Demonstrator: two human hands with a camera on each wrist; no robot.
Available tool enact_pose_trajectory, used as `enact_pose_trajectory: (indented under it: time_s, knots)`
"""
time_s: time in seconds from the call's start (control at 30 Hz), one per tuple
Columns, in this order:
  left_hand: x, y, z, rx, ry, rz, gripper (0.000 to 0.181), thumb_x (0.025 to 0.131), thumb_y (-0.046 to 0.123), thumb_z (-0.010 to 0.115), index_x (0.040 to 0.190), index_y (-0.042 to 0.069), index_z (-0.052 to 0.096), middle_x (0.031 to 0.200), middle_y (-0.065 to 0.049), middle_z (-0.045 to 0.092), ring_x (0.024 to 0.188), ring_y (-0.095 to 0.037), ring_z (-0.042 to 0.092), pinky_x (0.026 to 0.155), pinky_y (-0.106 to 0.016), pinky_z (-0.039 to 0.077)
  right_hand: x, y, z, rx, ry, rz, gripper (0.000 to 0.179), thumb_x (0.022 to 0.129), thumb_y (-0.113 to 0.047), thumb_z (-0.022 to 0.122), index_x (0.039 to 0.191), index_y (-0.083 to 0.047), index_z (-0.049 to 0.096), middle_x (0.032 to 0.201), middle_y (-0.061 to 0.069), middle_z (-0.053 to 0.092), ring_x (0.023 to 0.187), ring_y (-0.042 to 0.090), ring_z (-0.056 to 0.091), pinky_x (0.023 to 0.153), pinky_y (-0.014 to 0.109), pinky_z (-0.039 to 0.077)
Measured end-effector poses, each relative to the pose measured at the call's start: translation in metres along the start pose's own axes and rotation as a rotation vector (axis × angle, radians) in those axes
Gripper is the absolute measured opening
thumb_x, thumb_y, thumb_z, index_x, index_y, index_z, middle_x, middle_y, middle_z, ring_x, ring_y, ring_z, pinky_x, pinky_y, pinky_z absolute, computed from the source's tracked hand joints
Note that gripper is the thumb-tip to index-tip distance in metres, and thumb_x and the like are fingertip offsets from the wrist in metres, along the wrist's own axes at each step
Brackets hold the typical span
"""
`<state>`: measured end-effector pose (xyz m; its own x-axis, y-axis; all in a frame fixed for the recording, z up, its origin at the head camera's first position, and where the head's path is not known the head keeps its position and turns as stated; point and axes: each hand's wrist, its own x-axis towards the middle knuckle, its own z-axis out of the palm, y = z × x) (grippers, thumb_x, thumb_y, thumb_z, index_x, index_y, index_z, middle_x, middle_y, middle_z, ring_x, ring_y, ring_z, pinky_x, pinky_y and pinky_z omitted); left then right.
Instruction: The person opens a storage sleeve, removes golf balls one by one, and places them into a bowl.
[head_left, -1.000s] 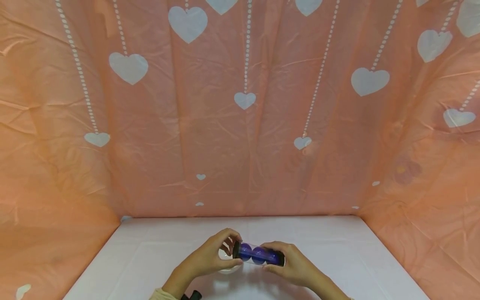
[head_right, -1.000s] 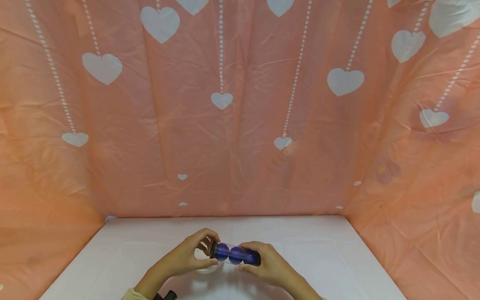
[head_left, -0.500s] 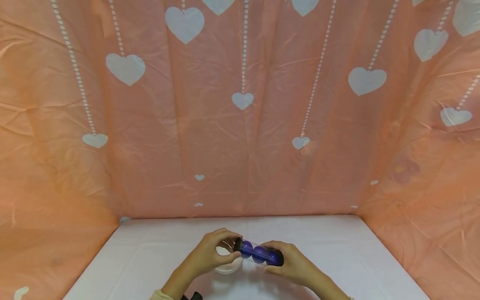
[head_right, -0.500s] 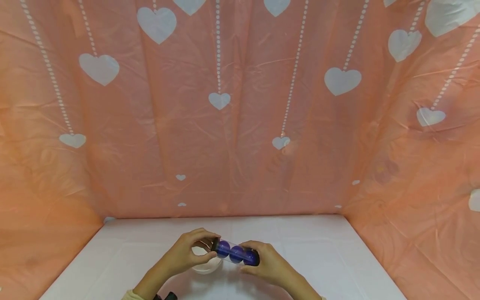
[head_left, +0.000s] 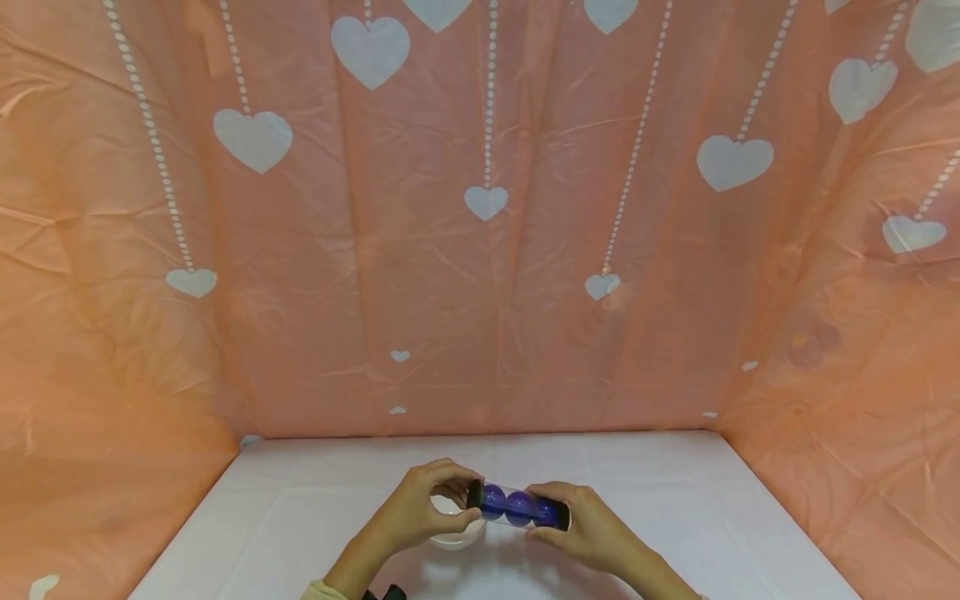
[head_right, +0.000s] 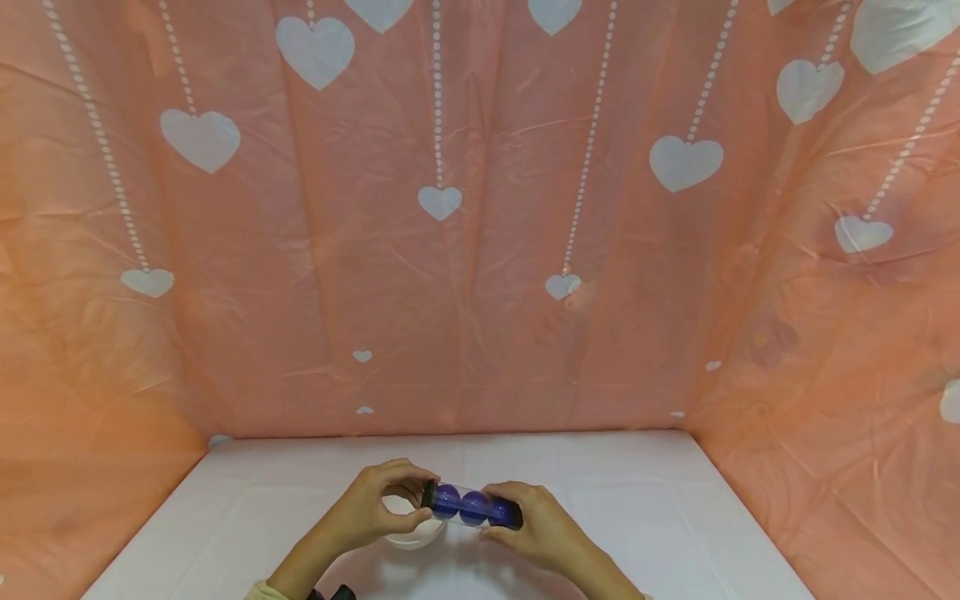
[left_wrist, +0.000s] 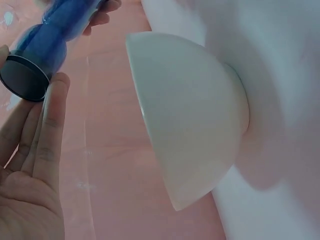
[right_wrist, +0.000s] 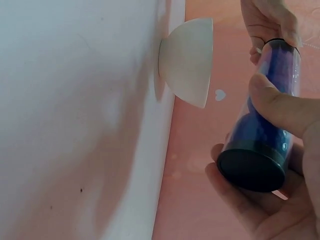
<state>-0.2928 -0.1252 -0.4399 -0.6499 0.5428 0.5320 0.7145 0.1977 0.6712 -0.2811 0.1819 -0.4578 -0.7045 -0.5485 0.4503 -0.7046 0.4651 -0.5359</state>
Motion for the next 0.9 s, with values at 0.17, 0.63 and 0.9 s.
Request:
enact_pose_trajectory:
  time_s: [0.17,0.63,0.9]
  knots:
    - [0.0,-0.002,0.001,-0.023,-0.005,-0.001,0.032,0.093,0.017,0.087,0.122,0.008,0.076,0.105,-0.004,0.073,0.091,-0.012,0.072,0.083,-0.03,0.065,0.0,0.0,-0.003,0.02,-0.014,-0.033,0.041,0.092,-0.028,0.087,0.127,-0.009,0.075,0.117,0.006,0.079,0.1,0.006,0.07,0.084,0.03,0.063]
    - [0.0,0.003,0.006,-0.053,0.066,-0.103,0.038,0.09,0.019,0.09,0.123,0.01,0.076,0.114,-0.004,0.075,0.098,-0.016,0.075,0.085,-0.03,0.066,0.001,-0.005,-0.004,-0.075,0.051,0.014,0.043,0.089,-0.025,0.09,0.125,-0.006,0.076,0.117,0.007,0.079,0.104,0.012,0.072,0.089,0.035,0.063]
    - [0.0,0.009,0.008,-0.038,0.091,-0.114,0.038,0.088,0.021,0.092,0.121,0.013,0.077,0.111,-0.003,0.075,0.097,-0.014,0.075,0.083,-0.029,0.066,0.0,-0.005,-0.005,-0.068,0.06,0.014,0.041,0.089,-0.023,0.091,0.124,-0.008,0.077,0.115,0.004,0.079,0.103,0.01,0.072,0.09,0.035,0.063]
